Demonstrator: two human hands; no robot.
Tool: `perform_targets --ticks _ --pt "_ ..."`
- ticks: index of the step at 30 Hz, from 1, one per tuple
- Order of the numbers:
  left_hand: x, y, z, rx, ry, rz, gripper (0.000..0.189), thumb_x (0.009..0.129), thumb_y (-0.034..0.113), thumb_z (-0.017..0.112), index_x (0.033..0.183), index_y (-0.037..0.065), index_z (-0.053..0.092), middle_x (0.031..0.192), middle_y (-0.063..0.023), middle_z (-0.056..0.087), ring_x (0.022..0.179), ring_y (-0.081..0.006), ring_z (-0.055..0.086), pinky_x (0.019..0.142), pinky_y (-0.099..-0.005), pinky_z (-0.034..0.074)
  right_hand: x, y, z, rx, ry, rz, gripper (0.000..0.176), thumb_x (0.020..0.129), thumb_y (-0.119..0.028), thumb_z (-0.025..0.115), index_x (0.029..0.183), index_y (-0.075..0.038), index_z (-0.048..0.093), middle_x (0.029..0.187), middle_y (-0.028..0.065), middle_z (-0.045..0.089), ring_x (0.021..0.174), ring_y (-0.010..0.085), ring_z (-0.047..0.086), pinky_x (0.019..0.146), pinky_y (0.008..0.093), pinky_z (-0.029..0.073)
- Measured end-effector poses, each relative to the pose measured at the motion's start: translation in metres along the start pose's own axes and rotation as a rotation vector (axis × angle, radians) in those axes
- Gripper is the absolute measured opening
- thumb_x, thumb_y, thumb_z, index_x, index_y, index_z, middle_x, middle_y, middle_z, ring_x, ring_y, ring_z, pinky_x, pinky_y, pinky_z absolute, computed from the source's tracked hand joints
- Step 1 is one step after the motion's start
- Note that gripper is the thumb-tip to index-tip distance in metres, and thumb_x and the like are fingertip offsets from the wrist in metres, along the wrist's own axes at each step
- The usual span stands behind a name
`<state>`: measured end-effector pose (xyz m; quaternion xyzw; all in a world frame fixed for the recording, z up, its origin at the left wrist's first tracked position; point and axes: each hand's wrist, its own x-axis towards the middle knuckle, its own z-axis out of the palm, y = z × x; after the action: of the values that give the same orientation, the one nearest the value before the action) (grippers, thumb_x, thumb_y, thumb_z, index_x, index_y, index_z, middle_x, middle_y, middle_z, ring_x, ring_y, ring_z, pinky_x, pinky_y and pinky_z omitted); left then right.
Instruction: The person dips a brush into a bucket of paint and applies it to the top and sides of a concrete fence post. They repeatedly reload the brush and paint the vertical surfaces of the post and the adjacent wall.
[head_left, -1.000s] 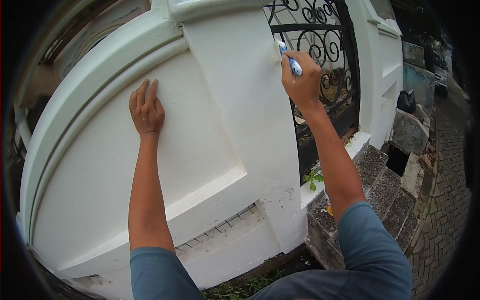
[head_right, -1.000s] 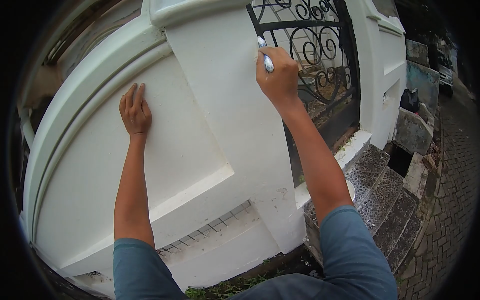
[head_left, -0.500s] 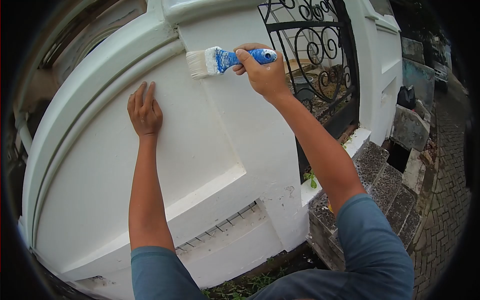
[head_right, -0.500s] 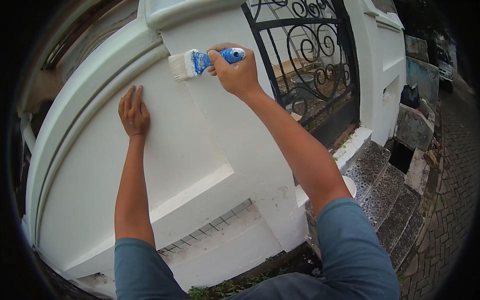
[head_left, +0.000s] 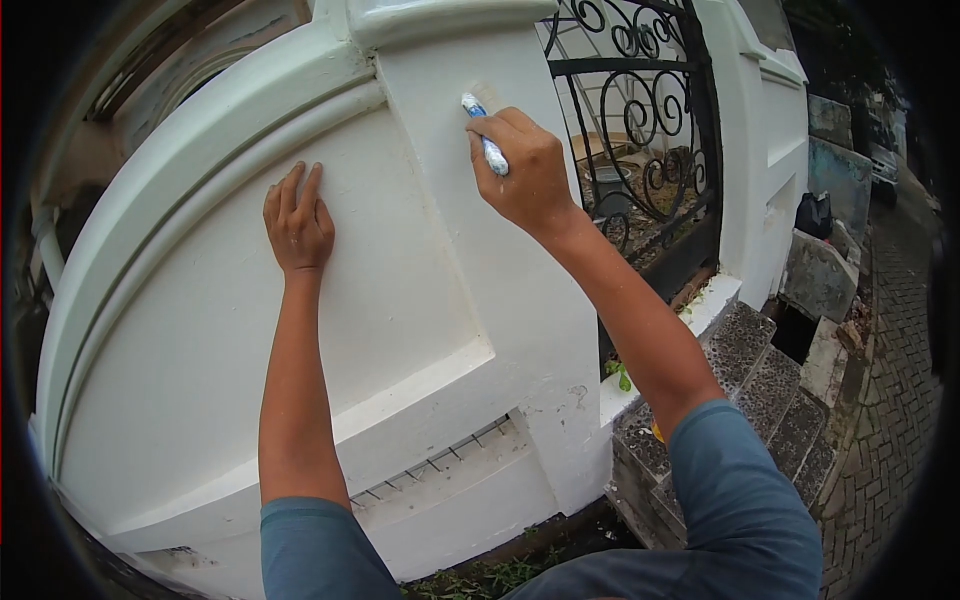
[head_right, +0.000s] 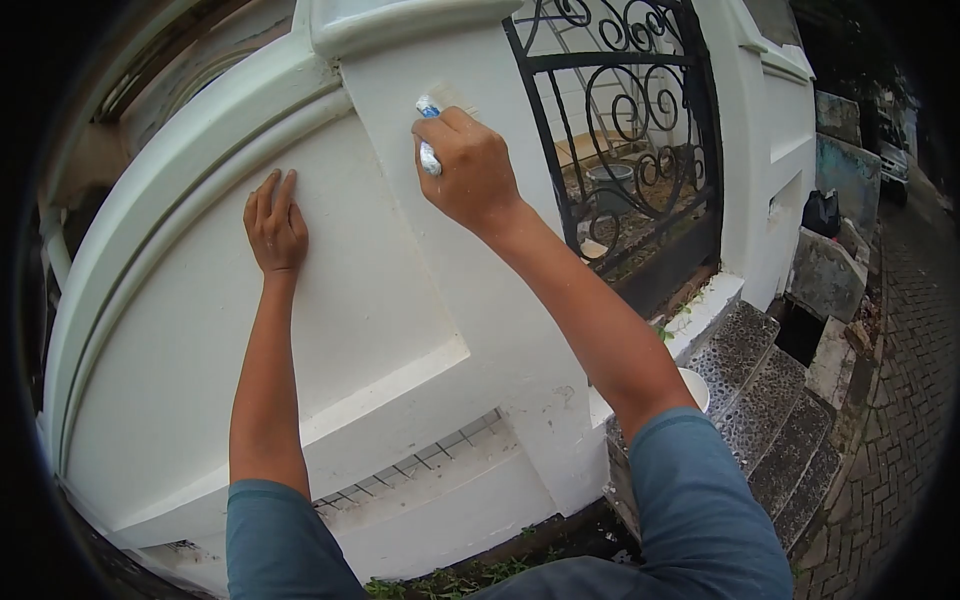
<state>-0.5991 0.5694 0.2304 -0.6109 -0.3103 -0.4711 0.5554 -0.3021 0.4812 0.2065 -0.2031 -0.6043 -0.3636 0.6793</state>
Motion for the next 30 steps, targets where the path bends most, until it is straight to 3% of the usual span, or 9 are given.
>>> perform_targets --ticks 5,8,12,18,19,22,26,27,30 --pt "-0.001 -0.001 0.000 0.001 0.004 0.004 0.044 0.085 0.005 0.054 0.124 0.019 0.067 0.130 -0.0019 0.060 0.120 -0.0216 0.053 0.111 -0.0388 0.037 0.010 -0.023 0.000 0.496 0.024 0.082 0.009 0.085 -0.005 0.065 0.089 0.001 0.070 0.076 0.0138 0.068 0.066 0.0221 0.069 0.057 0.0294 0.054" --pt "-0.001 -0.002 0.001 0.005 -0.002 0.002 0.043 0.085 0.005 0.054 0.124 0.019 0.067 0.130 -0.0020 0.060 0.120 -0.0217 0.054 0.111 -0.0391 0.037 0.025 -0.010 -0.009 0.859 -0.002 0.580 0.017 0.092 -0.012 0.064 0.097 0.004 0.069 0.083 0.0108 0.070 0.070 0.0136 0.068 0.063 0.0246 0.056" --pt "-0.001 -0.002 0.001 0.000 0.015 0.008 0.043 0.085 0.005 0.054 0.124 0.018 0.067 0.130 -0.0023 0.060 0.120 -0.0220 0.053 0.111 -0.0395 0.037 0.030 0.041 -0.023 0.603 0.070 0.682 0.018 0.093 -0.014 0.064 0.100 0.003 0.069 0.081 0.0095 0.070 0.069 0.0136 0.069 0.063 0.0240 0.057" --pt "-0.001 -0.003 0.001 -0.007 0.010 0.009 0.043 0.085 0.005 0.054 0.124 0.018 0.066 0.130 -0.0025 0.060 0.120 -0.0223 0.053 0.110 -0.0399 0.038 0.030 0.072 -0.049 0.058 0.210 0.397 0.015 0.088 -0.012 0.064 0.091 0.000 0.072 0.071 0.0117 0.071 0.062 0.0171 0.070 0.058 0.0282 0.055" --pt "-0.002 -0.003 0.001 -0.011 0.010 0.007 0.043 0.085 0.005 0.054 0.124 0.018 0.066 0.130 -0.0024 0.060 0.120 -0.0224 0.053 0.110 -0.0400 0.038 0.029 0.075 -0.057 -0.080 0.225 0.322 0.013 0.086 -0.009 0.064 0.091 0.000 0.071 0.074 0.0143 0.069 0.063 0.0230 0.070 0.058 0.0331 0.054" --pt "-0.001 -0.002 0.001 -0.011 0.013 0.001 0.043 0.085 0.005 0.055 0.125 0.018 0.066 0.130 -0.0029 0.060 0.119 -0.0225 0.053 0.110 -0.0398 0.037 0.026 0.089 -0.053 -0.414 0.250 0.049 0.011 0.084 -0.007 0.065 0.091 0.000 0.070 0.077 0.0153 0.068 0.066 0.0278 0.068 0.058 0.0351 0.053" --pt "-0.001 0.000 -0.001 -0.009 0.001 0.001 0.043 0.085 0.006 0.055 0.125 0.017 0.066 0.131 -0.0041 0.060 0.120 -0.0228 0.053 0.111 -0.0396 0.036 0.011 0.031 -0.011 -0.150 -0.021 -0.030 0.010 0.076 0.000 0.067 0.086 -0.002 0.066 0.075 0.0132 0.060 0.064 0.0301 0.063 0.056 0.0371 0.052" --pt "0.000 0.001 -0.001 -0.007 -0.004 0.003 0.042 0.085 0.006 0.054 0.125 0.017 0.066 0.131 -0.0043 0.060 0.120 -0.0227 0.053 0.111 -0.0396 0.036 0.010 0.014 -0.002 -0.042 -0.001 -0.064 0.013 0.074 0.001 0.067 0.086 -0.002 0.066 0.075 0.0134 0.060 0.064 0.0302 0.063 0.056 0.0372 0.052" --pt "-0.001 0.002 -0.003 0.002 -0.015 0.002 0.042 0.086 0.006 0.054 0.124 0.016 0.066 0.131 -0.0048 0.060 0.121 -0.0227 0.053 0.111 -0.0399 0.036 0.025 -0.016 0.001 0.318 0.059 -0.003 0.006 0.081 -0.005 0.066 0.085 -0.001 0.067 0.076 0.0140 0.065 0.065 0.0263 0.066 0.059 0.0330 0.052"
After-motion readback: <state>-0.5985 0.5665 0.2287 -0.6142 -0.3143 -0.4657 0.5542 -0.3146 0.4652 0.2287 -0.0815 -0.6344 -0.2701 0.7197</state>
